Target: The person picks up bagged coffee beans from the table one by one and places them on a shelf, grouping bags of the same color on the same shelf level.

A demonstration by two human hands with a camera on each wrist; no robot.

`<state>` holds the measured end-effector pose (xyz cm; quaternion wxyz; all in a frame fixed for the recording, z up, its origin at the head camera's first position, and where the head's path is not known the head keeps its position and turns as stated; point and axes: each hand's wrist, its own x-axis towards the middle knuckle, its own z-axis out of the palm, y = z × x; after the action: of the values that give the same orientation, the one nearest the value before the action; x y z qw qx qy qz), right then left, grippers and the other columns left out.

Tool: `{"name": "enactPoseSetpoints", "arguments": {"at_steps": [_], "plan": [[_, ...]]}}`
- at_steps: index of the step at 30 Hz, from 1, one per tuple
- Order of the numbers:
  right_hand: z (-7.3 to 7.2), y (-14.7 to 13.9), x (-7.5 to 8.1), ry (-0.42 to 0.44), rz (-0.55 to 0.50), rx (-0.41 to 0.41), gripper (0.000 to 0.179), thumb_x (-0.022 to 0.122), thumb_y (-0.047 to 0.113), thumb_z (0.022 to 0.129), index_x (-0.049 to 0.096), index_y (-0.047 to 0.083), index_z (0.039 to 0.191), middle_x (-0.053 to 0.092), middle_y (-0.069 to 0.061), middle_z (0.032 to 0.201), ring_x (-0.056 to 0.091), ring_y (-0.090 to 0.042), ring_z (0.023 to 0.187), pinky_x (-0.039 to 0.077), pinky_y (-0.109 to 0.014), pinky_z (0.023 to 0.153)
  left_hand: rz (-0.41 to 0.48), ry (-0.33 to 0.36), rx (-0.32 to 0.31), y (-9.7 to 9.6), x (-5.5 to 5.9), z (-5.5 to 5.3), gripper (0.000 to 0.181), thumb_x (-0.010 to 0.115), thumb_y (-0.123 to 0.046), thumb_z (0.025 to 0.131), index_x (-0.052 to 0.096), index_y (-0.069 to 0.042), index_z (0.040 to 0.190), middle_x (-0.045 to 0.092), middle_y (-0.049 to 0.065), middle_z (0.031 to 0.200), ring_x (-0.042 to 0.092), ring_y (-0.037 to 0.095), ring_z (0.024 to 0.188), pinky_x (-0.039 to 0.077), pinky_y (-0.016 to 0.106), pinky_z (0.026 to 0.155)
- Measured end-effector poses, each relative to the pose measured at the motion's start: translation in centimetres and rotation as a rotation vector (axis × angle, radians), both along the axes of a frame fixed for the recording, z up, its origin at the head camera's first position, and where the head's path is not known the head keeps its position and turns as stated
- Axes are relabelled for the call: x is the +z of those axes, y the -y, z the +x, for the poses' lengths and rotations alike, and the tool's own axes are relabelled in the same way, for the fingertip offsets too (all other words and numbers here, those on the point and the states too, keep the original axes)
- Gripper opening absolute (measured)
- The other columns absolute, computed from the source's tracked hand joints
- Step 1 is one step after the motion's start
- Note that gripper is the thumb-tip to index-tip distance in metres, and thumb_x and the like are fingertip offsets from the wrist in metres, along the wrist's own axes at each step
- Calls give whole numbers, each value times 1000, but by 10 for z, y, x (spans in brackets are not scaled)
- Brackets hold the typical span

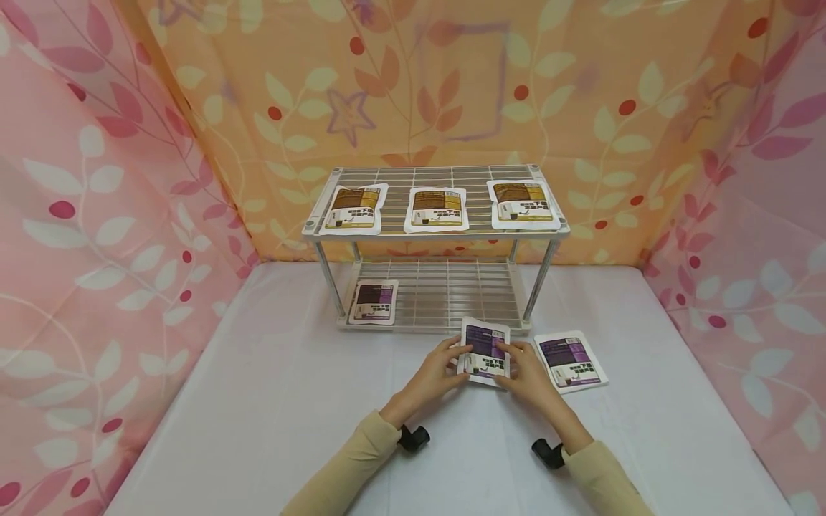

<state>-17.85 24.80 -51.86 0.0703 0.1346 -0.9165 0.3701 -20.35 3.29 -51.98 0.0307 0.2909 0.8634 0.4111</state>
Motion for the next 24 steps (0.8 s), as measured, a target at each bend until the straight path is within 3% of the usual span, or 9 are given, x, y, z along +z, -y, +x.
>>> {"name": "enactPoseSetpoints", "arguments": {"at_steps": [5, 8, 13, 17, 21, 24], "plan": [[-6, 7, -1, -15, 13, 19, 64, 79, 0, 68, 51, -10, 124, 38, -38, 125, 59, -35, 84, 56, -37, 68, -29, -4, 31, 7, 1, -3, 58, 73, -12, 79, 51, -10, 132, 34, 16, 145, 55, 22, 106, 48, 18, 82], [-10, 13, -1, -34, 52, 26, 66, 80, 4, 67, 51, -8, 125, 37, -39, 127, 59, -37, 86, 54, -44, 72, -41, 7, 47, 11, 1, -4, 60, 74, -8, 77, 51, -9, 133, 32, 17, 146, 51, 26, 113, 49, 22, 84], [-17, 22, 2, -75, 88, 48, 68, 82, 6, 64, 53, -8, 124, 37, -40, 129, 50, -50, 103, 46, -57, 82, -51, 28, 92, 18, 0, -8, 58, 72, -3, 77, 52, -8, 131, 31, 18, 147, 38, 35, 128, 45, 39, 97], [-22, 30, 4, -98, 77, 71, 64, 81, 2, 63, 55, -10, 120, 38, -40, 128, 50, -50, 104, 47, -56, 82, -39, -11, 123, 23, 0, -12, 53, 72, -2, 76, 56, -5, 127, 34, 20, 145, 37, 37, 129, 39, 46, 102], [-28, 36, 4, -121, 76, 78, 62, 80, -1, 63, 56, -11, 119, 37, -39, 130, 52, -47, 103, 47, -55, 83, -28, -56, 151, 30, -1, -16, 51, 73, -1, 74, 59, -4, 123, 36, 22, 143, 42, 36, 124, 41, 45, 100], [-33, 42, 3, -128, 61, 81, 62, 79, -2, 63, 56, -10, 120, 36, -38, 132, 51, -47, 105, 46, -56, 85, -18, -73, 171, 35, -2, -19, 50, 73, 0, 73, 60, -3, 122, 37, 20, 142, 52, 29, 113, 49, 35, 90]]}}
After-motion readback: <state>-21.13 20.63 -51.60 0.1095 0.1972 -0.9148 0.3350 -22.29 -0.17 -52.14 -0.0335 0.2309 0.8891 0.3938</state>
